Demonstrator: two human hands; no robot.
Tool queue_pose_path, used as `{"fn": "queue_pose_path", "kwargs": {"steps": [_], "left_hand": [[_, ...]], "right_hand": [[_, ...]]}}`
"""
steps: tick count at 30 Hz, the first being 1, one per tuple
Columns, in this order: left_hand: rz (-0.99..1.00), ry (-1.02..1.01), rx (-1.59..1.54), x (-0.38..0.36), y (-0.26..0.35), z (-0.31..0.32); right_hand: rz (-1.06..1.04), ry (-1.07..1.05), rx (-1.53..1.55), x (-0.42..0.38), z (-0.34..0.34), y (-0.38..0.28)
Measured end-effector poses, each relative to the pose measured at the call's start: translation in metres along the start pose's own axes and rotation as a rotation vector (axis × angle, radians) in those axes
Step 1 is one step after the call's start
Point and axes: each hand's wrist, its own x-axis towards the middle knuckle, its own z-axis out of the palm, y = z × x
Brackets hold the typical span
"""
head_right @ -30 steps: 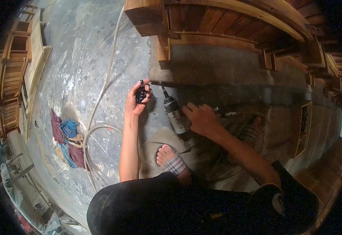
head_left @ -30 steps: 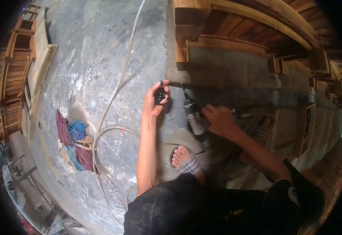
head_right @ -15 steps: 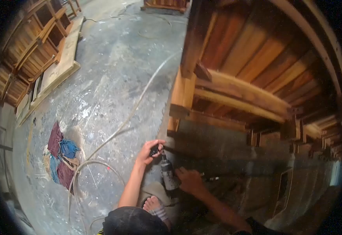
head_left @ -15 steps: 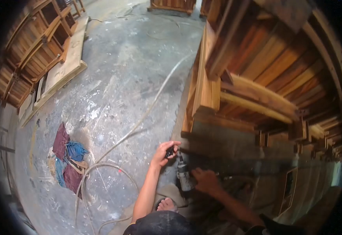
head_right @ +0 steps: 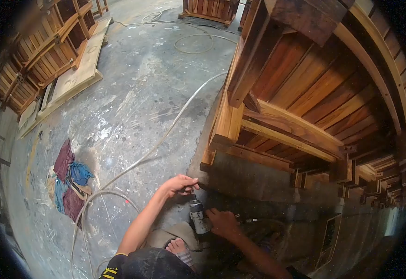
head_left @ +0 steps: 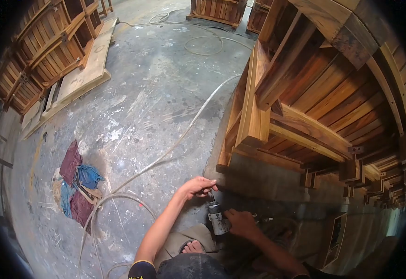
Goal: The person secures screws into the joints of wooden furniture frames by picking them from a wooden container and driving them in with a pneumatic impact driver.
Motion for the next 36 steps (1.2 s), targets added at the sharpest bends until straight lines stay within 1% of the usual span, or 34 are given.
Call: {"fn": "queue_pose_path", "kwargs": {"steps": [1,5,7,8,10,11,12,14,16,18,19,20,22,24,26,27,28,30,32,34,36], "left_hand": [[-0.042,0.035,0.077,0.004,-0.001,0.000],[-0.104,0.010,0.159,0.014,-0.004,0.002],[-0.084,0.095,0.226,0.018,-0.006,0.007],[-0.098,0.090,0.234,0.019,-0.008,0.009],[-0.030,0.191,0.210,0.022,-0.010,0.013],[-0.052,0.186,0.219,0.023,-0.010,0.014],[-0.015,0.202,0.227,0.024,-0.009,0.015],[0.045,0.227,0.240,0.027,-0.010,0.017],[0.064,0.154,0.319,0.029,-0.005,0.012],[0.086,0.097,0.302,0.022,0.004,0.016],[0.160,0.082,0.259,0.025,0.001,0.018],[0.138,0.075,0.260,0.026,-0.001,0.017],[0.179,0.040,0.188,0.021,0.005,0.022],[0.150,0.044,0.192,0.019,0.007,0.026],[0.198,0.011,0.004,0.019,0.002,0.026],[0.166,0.007,-0.042,0.017,0.002,0.027],[0.149,0.010,-0.042,0.015,0.001,0.027],[0.077,0.177,-0.161,0.012,-0.003,0.028],[0.071,0.173,-0.181,0.009,-0.005,0.022],[0.047,0.178,-0.270,0.007,-0.004,0.018],[0.037,0.181,-0.268,0.009,-0.006,0.013]], "right_hand": [[-0.002,0.002,-0.001,-0.002,-0.001,-0.001],[-0.015,0.038,-0.005,-0.007,0.004,0.003],[0.017,0.025,0.001,-0.007,0.007,0.005],[0.039,0.008,-0.001,-0.006,0.008,0.005],[0.062,0.033,0.026,-0.005,0.010,0.006],[0.076,0.054,0.040,-0.004,0.011,0.006],[0.093,0.047,0.065,-0.003,0.013,0.006],[0.119,0.084,0.019,-0.001,0.019,0.005],[0.119,0.136,0.069,0.000,0.027,0.009],[0.150,0.140,0.086,0.000,0.020,0.005],[0.153,0.163,0.076,0.002,0.017,0.004],[0.167,0.154,0.092,0.003,0.019,0.005],[0.163,0.219,0.085,0.004,0.024,0.006],[0.194,0.249,0.103,0.004,0.027,0.004],[0.222,0.278,0.119,0.005,0.027,0.003],[0.221,0.286,0.118,0.004,0.024,0.002],[0.218,0.291,0.115,0.003,0.022,0.001],[0.225,0.281,0.110,0.001,0.020,0.002],[0.227,0.271,0.098,-0.001,0.018,0.004],[0.255,0.246,0.106,-0.002,0.018,0.005],[0.256,0.238,0.109,-0.005,0.019,0.005]]}}
